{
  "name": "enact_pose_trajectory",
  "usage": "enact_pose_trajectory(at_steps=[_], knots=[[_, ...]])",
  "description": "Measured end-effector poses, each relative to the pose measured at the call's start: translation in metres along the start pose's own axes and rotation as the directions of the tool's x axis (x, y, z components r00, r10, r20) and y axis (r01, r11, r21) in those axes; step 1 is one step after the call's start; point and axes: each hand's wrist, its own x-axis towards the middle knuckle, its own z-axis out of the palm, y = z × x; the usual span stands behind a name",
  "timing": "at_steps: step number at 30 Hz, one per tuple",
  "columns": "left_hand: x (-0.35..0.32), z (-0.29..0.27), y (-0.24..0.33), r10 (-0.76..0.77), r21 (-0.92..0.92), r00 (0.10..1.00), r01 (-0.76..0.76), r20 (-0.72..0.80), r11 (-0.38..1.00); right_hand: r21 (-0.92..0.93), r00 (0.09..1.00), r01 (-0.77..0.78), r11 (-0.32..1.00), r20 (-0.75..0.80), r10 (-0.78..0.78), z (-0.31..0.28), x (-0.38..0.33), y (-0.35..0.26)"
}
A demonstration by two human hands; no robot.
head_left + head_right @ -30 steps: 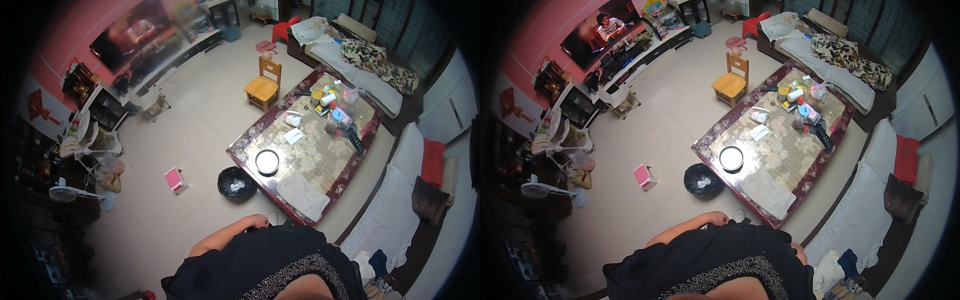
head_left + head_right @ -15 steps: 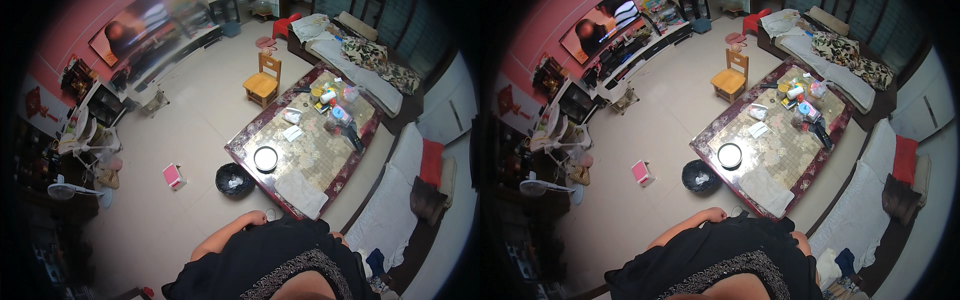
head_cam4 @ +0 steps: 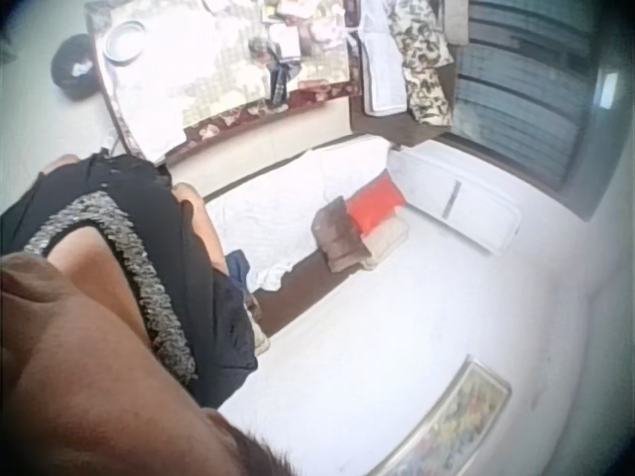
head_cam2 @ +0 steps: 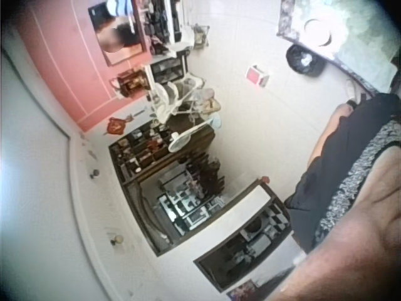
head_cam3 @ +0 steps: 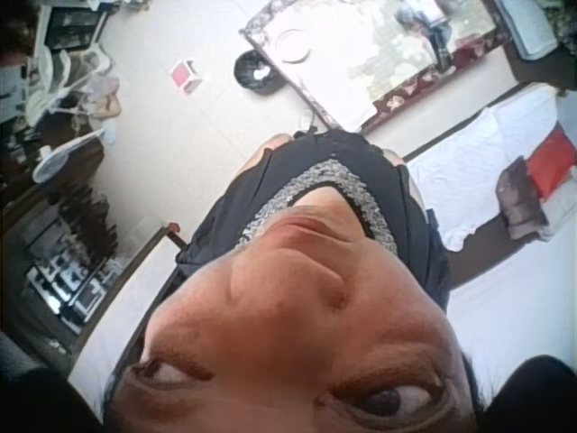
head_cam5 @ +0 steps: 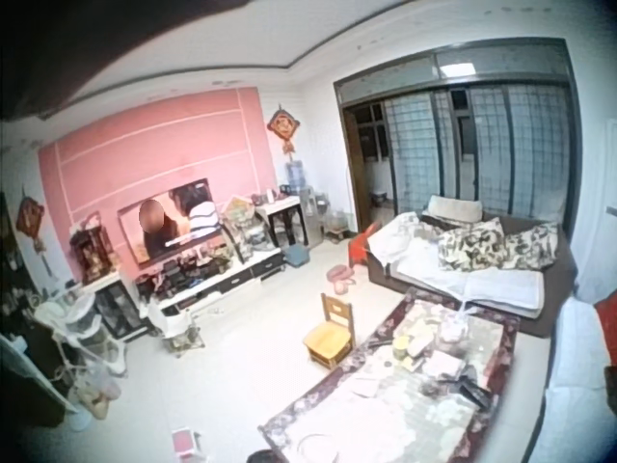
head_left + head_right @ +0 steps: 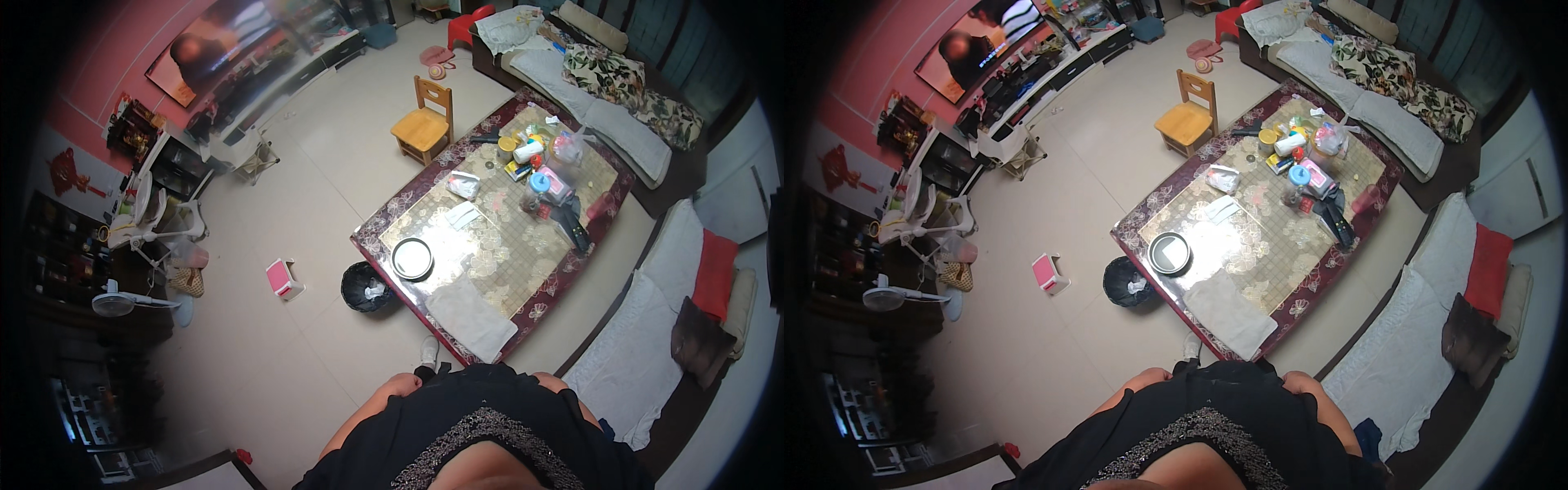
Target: The person carries bowls of food to a dining table, then picks up a cloth and walks to the bathroom. They wash the cloth under running water in the sink, wring it out, and return to the living room to fold and place it on a chair.
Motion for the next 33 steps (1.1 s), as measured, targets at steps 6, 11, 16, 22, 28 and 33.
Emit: enact_pose_trajectory(at_steps=[6,11,16,22,28,33], knots=[[-0.002,0.014,0.055,-0.18,-0.027,0.982,0.179,-0.06,0.983,-0.057,0.987,-0.097,0.994,0.124,0.103,-0.033,0.003,0.02],[0.0,0.011,0.073,-0.202,0.05,0.978,0.205,-0.058,0.978,-0.14,0.993,0.029,0.99,0.116,-0.012,-0.018,0.034,0.066],[0.019,0.007,0.072,-0.267,0.096,0.954,0.255,0.138,0.962,-0.072,0.984,0.047,0.996,0.175,-0.033,-0.017,0.018,0.066],[0.017,0.004,0.047,-0.309,0.161,0.934,0.283,0.177,0.946,0.136,0.952,-0.108,0.985,0.298,0.063,-0.028,-0.035,0.041],[0.031,-0.005,0.045,-0.302,0.204,0.932,0.261,0.202,0.943,0.206,0.917,-0.213,0.955,0.381,0.122,-0.013,0.001,0.057],[0.037,0.012,0.034,-0.26,0.138,0.942,0.234,0.212,0.962,0.074,0.95,0.085,0.994,0.293,-0.103,-0.02,0.015,0.057]])
